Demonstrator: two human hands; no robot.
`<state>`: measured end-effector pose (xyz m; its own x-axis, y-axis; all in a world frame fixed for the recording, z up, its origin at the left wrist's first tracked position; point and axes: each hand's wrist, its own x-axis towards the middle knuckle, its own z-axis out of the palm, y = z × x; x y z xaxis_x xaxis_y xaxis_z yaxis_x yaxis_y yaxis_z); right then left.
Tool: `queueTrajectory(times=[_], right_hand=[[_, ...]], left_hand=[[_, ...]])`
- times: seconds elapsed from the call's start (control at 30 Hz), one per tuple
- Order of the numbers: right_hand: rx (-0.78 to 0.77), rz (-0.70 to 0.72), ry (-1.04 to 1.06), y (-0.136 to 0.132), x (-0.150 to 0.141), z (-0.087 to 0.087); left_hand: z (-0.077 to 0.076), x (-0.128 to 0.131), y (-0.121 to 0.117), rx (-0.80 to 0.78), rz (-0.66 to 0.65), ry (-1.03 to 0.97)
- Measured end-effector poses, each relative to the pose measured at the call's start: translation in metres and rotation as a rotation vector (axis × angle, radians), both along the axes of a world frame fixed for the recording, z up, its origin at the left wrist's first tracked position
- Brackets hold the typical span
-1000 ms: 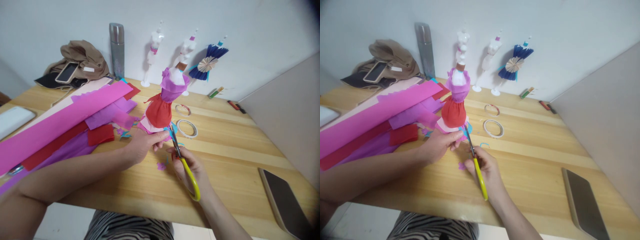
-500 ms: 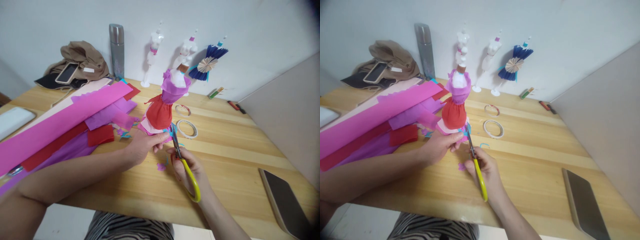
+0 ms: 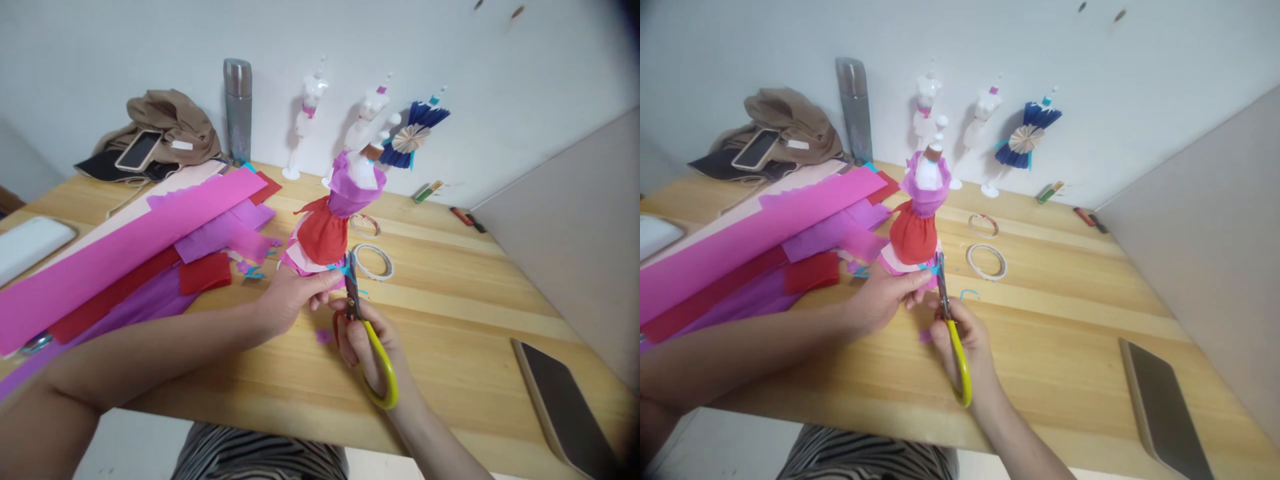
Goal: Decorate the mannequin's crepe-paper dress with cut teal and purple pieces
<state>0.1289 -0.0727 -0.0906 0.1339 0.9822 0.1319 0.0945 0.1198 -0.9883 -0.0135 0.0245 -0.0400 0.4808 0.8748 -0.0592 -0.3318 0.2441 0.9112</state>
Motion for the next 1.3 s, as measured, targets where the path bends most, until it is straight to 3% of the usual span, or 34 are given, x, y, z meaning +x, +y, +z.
queueTrajectory(times=[0.13,0.47,1.1,1.3], right_hand=[[-0.001,-0.008,0.087,-0.002,-0.005,-0.002],[-0.095,-0.014,0.104,-0.006,-0.024,0.026],[-0.096,-0.100,0.155,-0.005,-0.037,0.021],[-0.014,-0.125,0.076,-0.004,-0.038,0.021]], left_hand=[[0.001,0.000,-0.002,-0.019,0.003,-0.009],[0.001,0.001,-0.006,0.006,0.038,-0.029],[0.004,-0.001,-0.011,-0.029,0.085,-0.003],[0.006,-0.001,-0.011,-0.051,0.084,-0.010]])
